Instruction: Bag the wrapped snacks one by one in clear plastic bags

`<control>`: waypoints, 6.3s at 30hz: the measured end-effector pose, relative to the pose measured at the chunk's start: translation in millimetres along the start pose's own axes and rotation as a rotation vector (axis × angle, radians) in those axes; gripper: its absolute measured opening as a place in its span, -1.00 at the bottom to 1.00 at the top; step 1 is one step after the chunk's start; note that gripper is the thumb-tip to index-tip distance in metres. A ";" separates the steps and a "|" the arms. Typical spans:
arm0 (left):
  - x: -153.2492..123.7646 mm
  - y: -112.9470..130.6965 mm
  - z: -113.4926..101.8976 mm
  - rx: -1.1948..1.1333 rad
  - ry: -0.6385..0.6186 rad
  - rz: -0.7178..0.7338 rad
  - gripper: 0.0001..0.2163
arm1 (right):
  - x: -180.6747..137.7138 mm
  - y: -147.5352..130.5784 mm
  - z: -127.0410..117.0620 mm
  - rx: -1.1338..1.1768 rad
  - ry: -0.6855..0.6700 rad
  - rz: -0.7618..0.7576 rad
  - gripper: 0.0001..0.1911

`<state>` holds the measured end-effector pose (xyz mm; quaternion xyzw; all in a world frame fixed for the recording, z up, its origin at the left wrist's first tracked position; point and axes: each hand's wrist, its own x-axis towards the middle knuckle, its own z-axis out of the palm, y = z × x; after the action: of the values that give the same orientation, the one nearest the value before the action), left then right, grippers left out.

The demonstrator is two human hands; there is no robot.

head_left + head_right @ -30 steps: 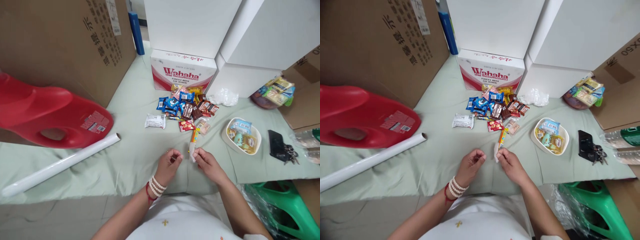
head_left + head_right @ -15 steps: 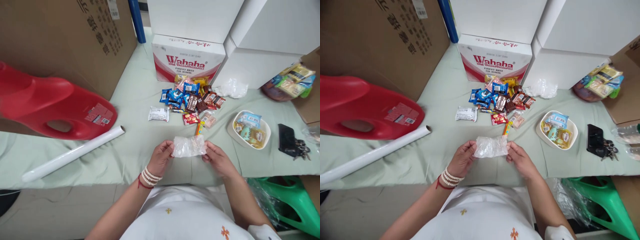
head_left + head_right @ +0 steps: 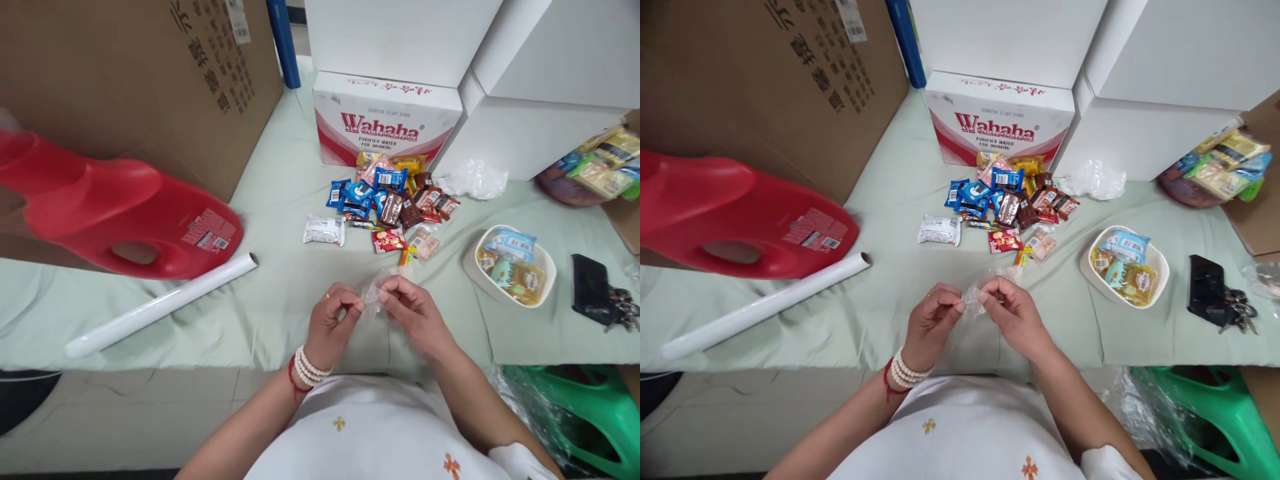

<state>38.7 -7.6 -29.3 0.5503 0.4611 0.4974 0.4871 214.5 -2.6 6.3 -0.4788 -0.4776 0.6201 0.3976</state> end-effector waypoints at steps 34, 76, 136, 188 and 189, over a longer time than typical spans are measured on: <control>13.0 -22.6 -30.4 -0.294 0.031 -0.402 -0.67 | -94.3 44.2 -153.4 -0.897 0.671 0.008 -0.78; 12.7 -13.1 -17.3 -0.676 0.170 -0.638 -0.67 | -69.7 84.7 -12.1 -0.982 0.082 -0.441 -0.75; -23.3 -6.0 -68.5 0.669 0.270 -0.219 -0.64 | 26.7 51.3 -9.7 -0.087 0.111 0.025 -0.64; -3.6 -29.8 -76.4 1.117 -0.331 0.224 -0.73 | -24.5 58.7 -79.9 -0.376 0.322 0.256 -0.53; -2.3 -31.6 -81.6 1.132 -0.339 0.178 -0.67 | -26.9 57.5 -87.7 -0.392 0.290 0.269 -0.52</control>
<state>-43.5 -0.4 -58.4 0.8324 0.5226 0.1184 0.1412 304.0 -22.7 -51.4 -0.6896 -0.4588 0.4879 0.2757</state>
